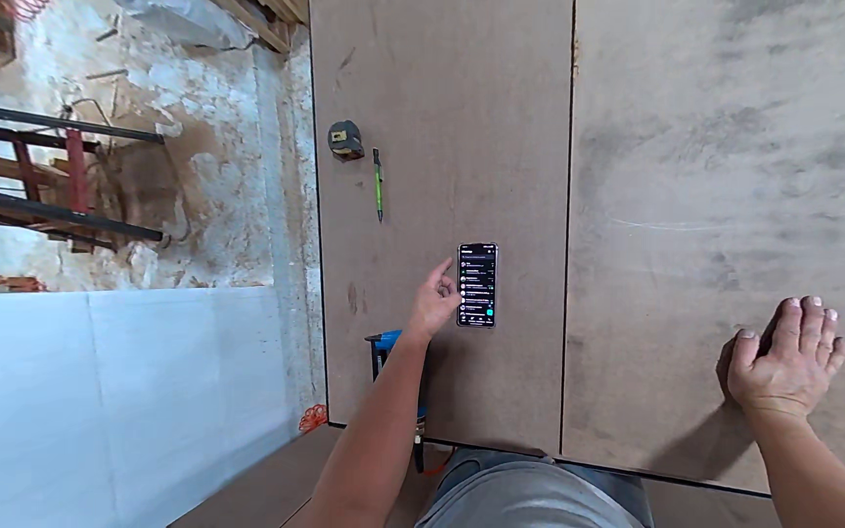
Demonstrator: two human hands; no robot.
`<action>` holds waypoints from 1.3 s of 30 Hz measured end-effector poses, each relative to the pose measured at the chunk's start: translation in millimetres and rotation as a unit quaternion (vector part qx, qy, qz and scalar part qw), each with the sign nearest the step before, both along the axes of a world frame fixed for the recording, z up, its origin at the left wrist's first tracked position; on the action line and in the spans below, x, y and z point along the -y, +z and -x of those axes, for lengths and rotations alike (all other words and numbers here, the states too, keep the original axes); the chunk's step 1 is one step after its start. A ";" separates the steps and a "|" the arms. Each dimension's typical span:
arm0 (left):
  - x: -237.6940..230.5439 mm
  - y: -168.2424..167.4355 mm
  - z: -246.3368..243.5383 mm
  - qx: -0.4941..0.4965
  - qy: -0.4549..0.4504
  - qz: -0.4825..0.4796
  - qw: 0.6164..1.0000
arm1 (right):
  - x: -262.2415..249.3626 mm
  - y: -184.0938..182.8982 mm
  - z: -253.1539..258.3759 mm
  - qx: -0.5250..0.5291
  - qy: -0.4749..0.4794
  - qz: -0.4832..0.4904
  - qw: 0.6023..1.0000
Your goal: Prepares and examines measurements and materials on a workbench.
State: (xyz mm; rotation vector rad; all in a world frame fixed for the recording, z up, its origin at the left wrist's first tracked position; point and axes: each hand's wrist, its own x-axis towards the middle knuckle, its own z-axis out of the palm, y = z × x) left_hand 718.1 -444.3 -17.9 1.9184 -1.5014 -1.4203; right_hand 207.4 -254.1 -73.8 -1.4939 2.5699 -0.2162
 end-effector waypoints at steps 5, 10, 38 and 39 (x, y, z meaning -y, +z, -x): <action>-0.4 2.0 -3.6 0.017 -0.036 -0.006 0.999 | 0.1 0.3 -0.7 -0.002 -0.002 -0.001 1.000; -2.2 -1.8 2.1 0.033 -0.012 0.018 0.999 | 0.9 1.2 -0.9 -0.001 0.001 -0.001 1.000; -1.0 -1.4 -7.1 0.039 -0.078 -0.010 0.996 | 0.5 1.8 -1.6 0.001 0.000 0.000 1.000; -0.8 -0.2 -6.4 0.037 -0.079 -0.011 0.996 | 0.1 1.2 -1.1 0.000 0.000 0.002 1.000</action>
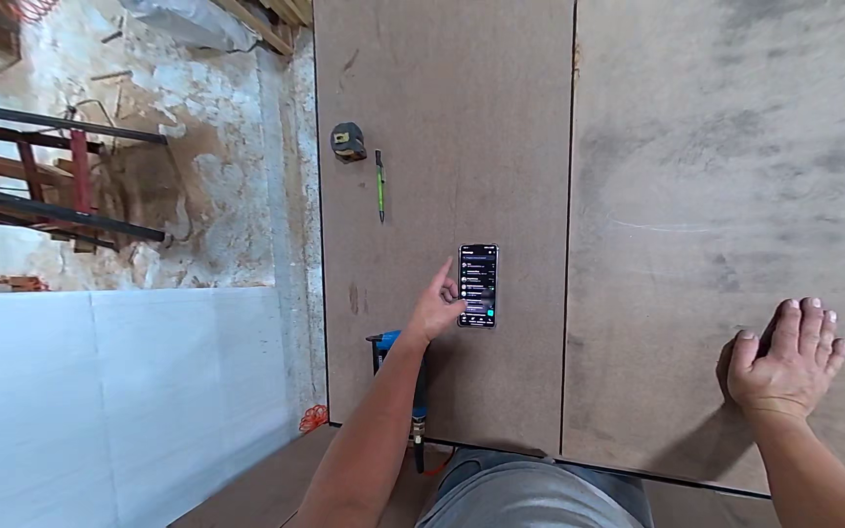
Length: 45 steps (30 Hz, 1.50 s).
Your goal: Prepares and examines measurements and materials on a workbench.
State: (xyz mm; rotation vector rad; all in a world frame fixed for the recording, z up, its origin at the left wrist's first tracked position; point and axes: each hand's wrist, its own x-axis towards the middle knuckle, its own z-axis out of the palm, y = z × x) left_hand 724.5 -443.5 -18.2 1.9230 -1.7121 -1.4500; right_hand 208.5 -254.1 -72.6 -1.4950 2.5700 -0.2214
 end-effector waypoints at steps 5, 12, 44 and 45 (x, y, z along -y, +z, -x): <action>-3.5 5.0 0.9 0.014 -0.011 0.004 1.000 | -0.6 -0.2 0.9 -0.003 0.008 0.001 1.000; -8.2 1.2 5.7 0.040 0.006 0.015 0.999 | 0.1 -0.6 -0.2 -0.001 0.001 -0.001 1.000; 28.2 2.2 -16.8 -0.074 0.205 0.063 0.974 | -1.6 -3.0 2.7 -0.003 0.006 -0.001 1.000; 44.0 6.2 -24.6 -0.043 0.227 0.095 0.968 | -2.0 -1.3 2.5 -0.001 0.008 0.001 1.000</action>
